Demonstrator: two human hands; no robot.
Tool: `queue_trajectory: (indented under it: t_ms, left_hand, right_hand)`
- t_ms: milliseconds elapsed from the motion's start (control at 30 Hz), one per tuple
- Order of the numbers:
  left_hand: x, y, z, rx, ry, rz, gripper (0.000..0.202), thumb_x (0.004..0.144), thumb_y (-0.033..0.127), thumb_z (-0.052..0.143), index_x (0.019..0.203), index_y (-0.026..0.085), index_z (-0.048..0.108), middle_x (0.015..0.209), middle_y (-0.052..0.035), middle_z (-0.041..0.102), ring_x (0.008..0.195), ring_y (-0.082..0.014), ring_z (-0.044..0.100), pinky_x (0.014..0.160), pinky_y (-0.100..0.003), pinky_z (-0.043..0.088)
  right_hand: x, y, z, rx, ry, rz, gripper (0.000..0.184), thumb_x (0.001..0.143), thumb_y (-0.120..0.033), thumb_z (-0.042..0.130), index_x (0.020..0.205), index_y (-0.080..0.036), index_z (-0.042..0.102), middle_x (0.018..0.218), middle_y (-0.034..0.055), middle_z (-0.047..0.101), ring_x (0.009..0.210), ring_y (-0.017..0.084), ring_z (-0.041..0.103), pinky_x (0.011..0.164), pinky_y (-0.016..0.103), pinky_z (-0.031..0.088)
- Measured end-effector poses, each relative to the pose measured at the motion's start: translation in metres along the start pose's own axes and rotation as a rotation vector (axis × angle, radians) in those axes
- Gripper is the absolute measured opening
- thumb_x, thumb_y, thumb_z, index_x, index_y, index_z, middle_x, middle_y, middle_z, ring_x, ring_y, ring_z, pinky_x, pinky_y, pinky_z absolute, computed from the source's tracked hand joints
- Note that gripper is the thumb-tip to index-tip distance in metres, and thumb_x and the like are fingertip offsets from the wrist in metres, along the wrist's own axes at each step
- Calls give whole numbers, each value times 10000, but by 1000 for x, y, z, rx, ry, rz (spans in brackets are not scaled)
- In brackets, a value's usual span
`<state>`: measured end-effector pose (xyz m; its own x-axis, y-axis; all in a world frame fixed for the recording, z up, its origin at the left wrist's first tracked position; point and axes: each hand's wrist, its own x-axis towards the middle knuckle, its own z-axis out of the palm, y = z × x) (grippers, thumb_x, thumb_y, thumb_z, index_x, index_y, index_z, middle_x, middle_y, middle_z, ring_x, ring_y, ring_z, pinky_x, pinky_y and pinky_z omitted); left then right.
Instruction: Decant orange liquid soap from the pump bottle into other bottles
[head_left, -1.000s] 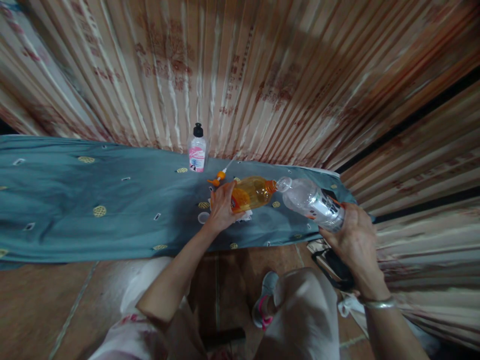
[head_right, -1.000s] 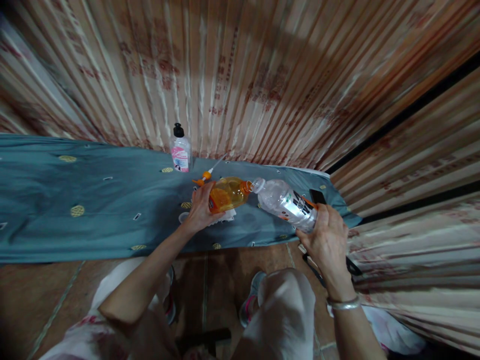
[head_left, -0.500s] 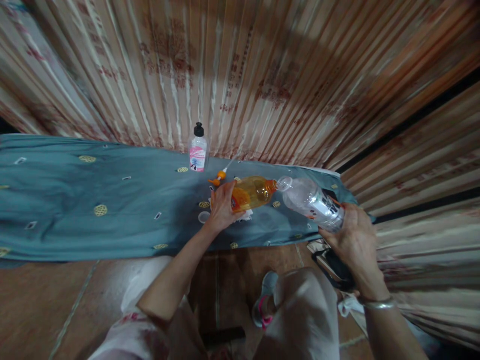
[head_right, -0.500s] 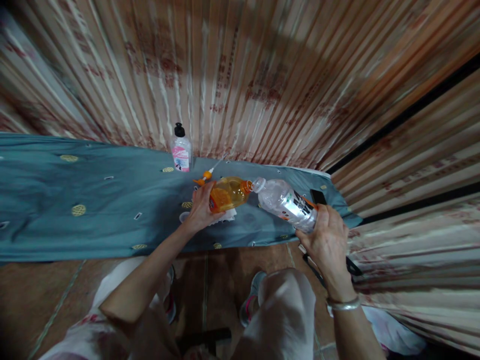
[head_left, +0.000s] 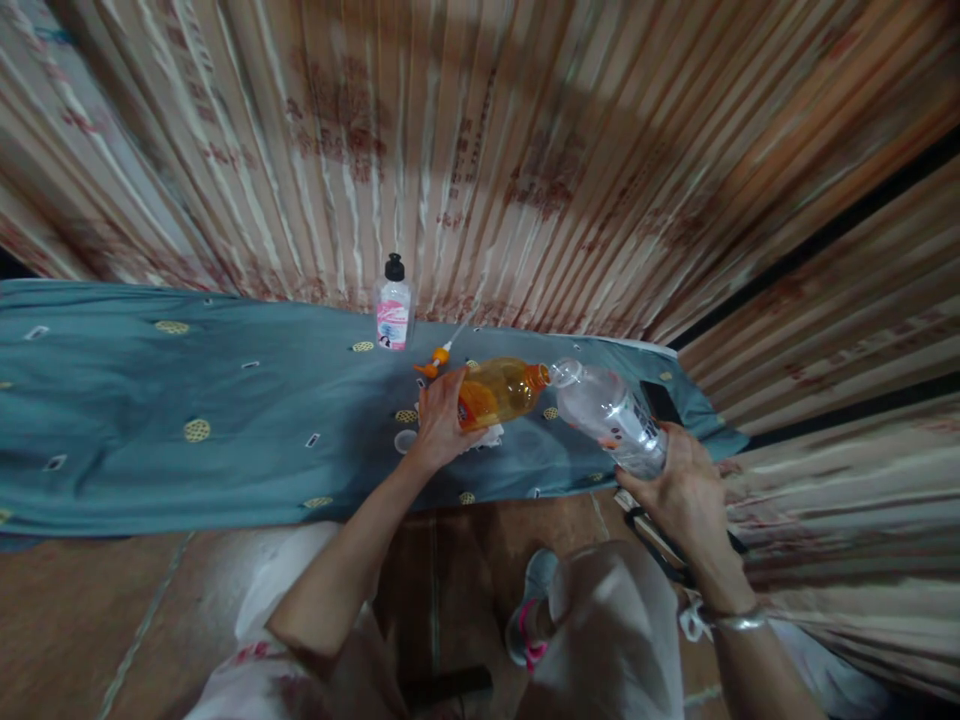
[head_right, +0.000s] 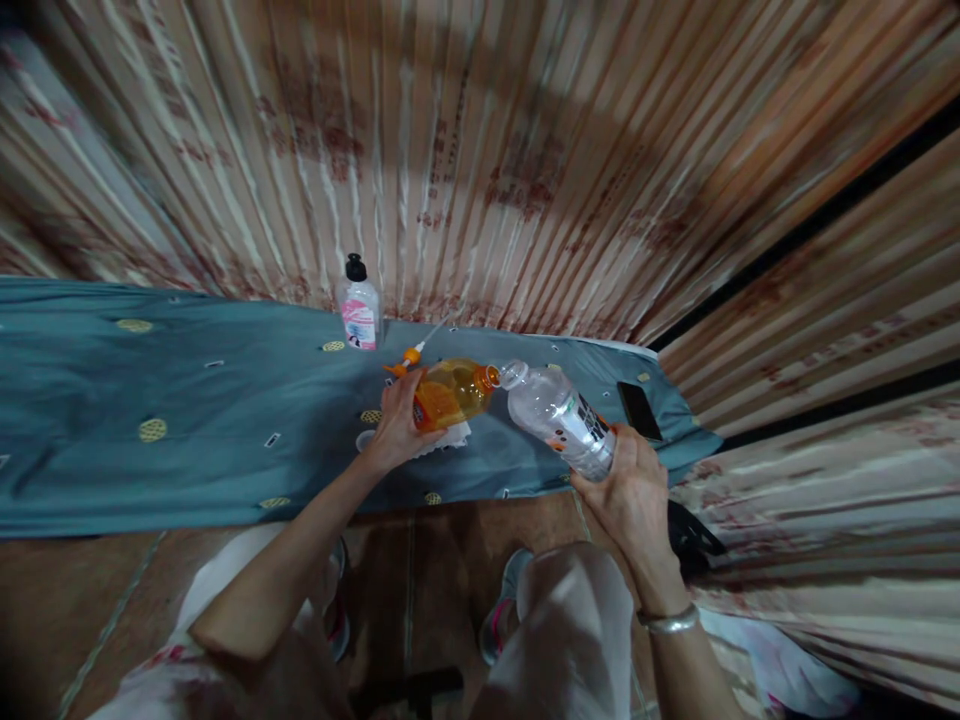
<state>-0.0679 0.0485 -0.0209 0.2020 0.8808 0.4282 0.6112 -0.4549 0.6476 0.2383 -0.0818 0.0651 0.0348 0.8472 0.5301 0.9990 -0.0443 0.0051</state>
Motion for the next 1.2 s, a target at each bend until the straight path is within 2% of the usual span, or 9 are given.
queue_trajectory:
  t_ms: [133,333,467,500,567,667,800,1000,1200]
  left_hand:
    - [1,-3,1,-4,25,11,1003,629,271,858,1472,194,318,1460,-195,508,1362,-383,475,1150,-609,308]
    - [2,-5,4,-3,54,16,1002,625,300,862,1464,220,320,1455,-183,515,1350,-388,489,1132,-600,335]
    - [3,-8,5,-10,68,6,1028,618,309,870,1474,227,307,1463,-180,504,1341,-387,494,1127,-602,348]
    - [3,-9,5,-13,71,12,1033,613,305,872,1474,228,307,1463,-179,504,1338,-387,497,1126,-599,354]
    - [4,-11,5,-19,79,25,1037,601,296,877,1470,231,313,1459,-176,506,1330,-387,505,1123,-595,363]
    - [6,-14,4,-38,91,21,1043,582,285,884,1459,241,320,1454,-165,508,1331,-383,505,1121,-593,375]
    - [10,-15,-1,-65,89,28,1028,566,291,885,1440,237,346,1475,-168,464,1384,-376,451,1122,-564,400]
    - [13,-13,-6,-83,85,57,987,559,293,888,1414,244,397,1397,-132,538,1310,-353,522,1128,-542,404]
    - [7,-10,-4,-36,66,-31,1015,566,303,902,1438,254,386,1432,-135,534,1339,-384,495,1124,-595,375]
  right_hand:
    - [-10,-12,12,115,-15,87,666,719,-477,667,1263,-121,523,1104,195,681,1019,367,655,858,484,537]
    - [-34,-37,16,391,-211,379,679,588,-521,767,1164,-214,582,1023,95,728,898,317,690,768,432,547]
    - [-54,-64,5,878,-349,659,557,471,-408,868,949,-243,634,825,1,740,774,267,677,734,409,556]
    - [-59,-71,1,1044,-389,735,523,464,-369,885,910,-237,645,814,10,752,773,264,683,741,406,559]
    - [-71,-85,-6,1178,-448,780,455,478,-416,879,830,-220,667,772,38,772,708,267,698,687,403,573]
    - [-89,-100,-14,1358,-468,848,488,478,-489,864,847,-215,698,811,50,795,725,270,729,680,384,591]
    - [-111,-106,-23,1642,-472,981,483,485,-412,895,891,-229,707,794,26,793,706,239,732,668,344,596]
    - [-120,-102,-27,1681,-374,1012,654,461,-353,913,1065,-250,686,846,10,795,753,250,744,692,358,607]
    - [-87,-86,-25,1549,-543,794,559,445,-390,928,934,-214,721,776,28,783,678,248,727,644,346,598]
